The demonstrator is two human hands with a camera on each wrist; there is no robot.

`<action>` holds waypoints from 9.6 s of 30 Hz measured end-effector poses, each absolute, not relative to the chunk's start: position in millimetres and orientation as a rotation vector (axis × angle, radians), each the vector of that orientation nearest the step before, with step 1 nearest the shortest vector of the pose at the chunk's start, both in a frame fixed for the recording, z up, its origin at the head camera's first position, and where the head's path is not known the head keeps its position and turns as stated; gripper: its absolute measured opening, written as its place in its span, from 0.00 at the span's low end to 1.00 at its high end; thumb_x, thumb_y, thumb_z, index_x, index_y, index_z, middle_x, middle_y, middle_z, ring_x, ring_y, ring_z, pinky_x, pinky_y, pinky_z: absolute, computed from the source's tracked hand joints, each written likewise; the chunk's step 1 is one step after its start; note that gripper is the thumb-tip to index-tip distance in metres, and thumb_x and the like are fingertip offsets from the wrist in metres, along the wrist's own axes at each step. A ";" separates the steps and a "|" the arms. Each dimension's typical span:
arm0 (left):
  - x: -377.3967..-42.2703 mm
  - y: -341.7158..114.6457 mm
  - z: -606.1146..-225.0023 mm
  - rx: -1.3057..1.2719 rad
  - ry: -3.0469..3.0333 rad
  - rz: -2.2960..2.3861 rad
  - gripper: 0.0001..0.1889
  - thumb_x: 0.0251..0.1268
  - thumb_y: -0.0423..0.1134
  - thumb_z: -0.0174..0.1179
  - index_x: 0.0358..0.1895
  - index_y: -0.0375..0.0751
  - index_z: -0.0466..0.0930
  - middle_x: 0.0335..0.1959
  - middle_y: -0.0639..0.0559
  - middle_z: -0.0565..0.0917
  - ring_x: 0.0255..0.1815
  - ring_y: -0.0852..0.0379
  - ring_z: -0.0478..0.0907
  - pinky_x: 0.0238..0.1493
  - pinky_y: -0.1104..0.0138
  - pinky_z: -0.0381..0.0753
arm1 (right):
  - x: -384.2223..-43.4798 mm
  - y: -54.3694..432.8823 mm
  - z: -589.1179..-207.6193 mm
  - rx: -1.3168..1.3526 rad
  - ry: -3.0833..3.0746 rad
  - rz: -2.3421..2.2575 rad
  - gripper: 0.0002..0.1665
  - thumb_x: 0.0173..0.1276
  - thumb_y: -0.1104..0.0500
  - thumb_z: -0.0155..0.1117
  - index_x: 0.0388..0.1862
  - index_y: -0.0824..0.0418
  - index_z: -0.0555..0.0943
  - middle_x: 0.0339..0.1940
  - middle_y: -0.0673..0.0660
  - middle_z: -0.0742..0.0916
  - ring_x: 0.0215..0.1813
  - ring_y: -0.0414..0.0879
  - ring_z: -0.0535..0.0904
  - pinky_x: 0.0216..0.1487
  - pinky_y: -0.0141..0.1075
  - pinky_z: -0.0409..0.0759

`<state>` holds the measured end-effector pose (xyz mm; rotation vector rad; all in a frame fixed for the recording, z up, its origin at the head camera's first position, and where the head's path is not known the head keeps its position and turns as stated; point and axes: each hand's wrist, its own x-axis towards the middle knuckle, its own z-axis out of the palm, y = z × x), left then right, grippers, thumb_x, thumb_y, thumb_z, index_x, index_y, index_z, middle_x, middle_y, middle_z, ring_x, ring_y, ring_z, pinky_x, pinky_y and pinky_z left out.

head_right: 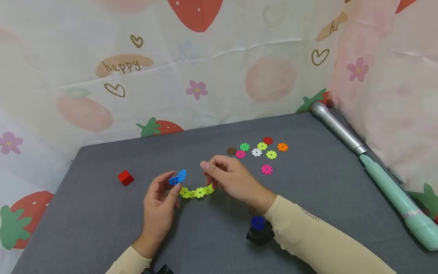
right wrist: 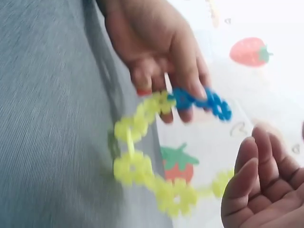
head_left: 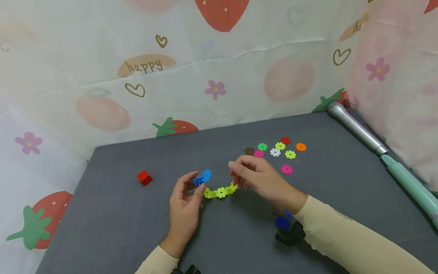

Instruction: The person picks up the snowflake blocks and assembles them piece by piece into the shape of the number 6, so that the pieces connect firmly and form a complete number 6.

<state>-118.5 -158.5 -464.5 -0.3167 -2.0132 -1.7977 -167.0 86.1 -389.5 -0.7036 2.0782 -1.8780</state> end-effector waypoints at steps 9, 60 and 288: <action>-118.0 -158.5 -462.6 -0.335 -2.009 -1.831 0.24 0.80 0.25 0.64 0.74 0.36 0.77 0.60 0.40 0.82 0.48 0.40 0.83 0.29 0.66 0.86 | -170.5 143.3 -396.7 -0.813 2.076 -1.907 0.15 0.91 0.57 0.53 0.52 0.68 0.80 0.47 0.66 0.84 0.49 0.62 0.82 0.49 0.42 0.81; -114.2 -157.4 -460.8 -0.336 -2.047 -1.795 0.20 0.78 0.27 0.67 0.69 0.40 0.83 0.54 0.45 0.83 0.36 0.48 0.79 0.35 0.68 0.85 | -168.3 180.2 -438.4 -0.918 2.199 -1.442 0.06 0.78 0.60 0.74 0.43 0.56 0.83 0.41 0.52 0.89 0.41 0.51 0.86 0.42 0.37 0.84; -118.2 -154.3 -455.6 -0.526 -2.048 -1.523 0.21 0.76 0.19 0.62 0.68 0.30 0.84 0.61 0.42 0.85 0.29 0.53 0.75 0.32 0.71 0.77 | -179.2 53.2 -393.4 -0.493 1.710 -1.979 0.16 0.85 0.61 0.61 0.33 0.65 0.82 0.27 0.58 0.85 0.25 0.43 0.77 0.28 0.33 0.73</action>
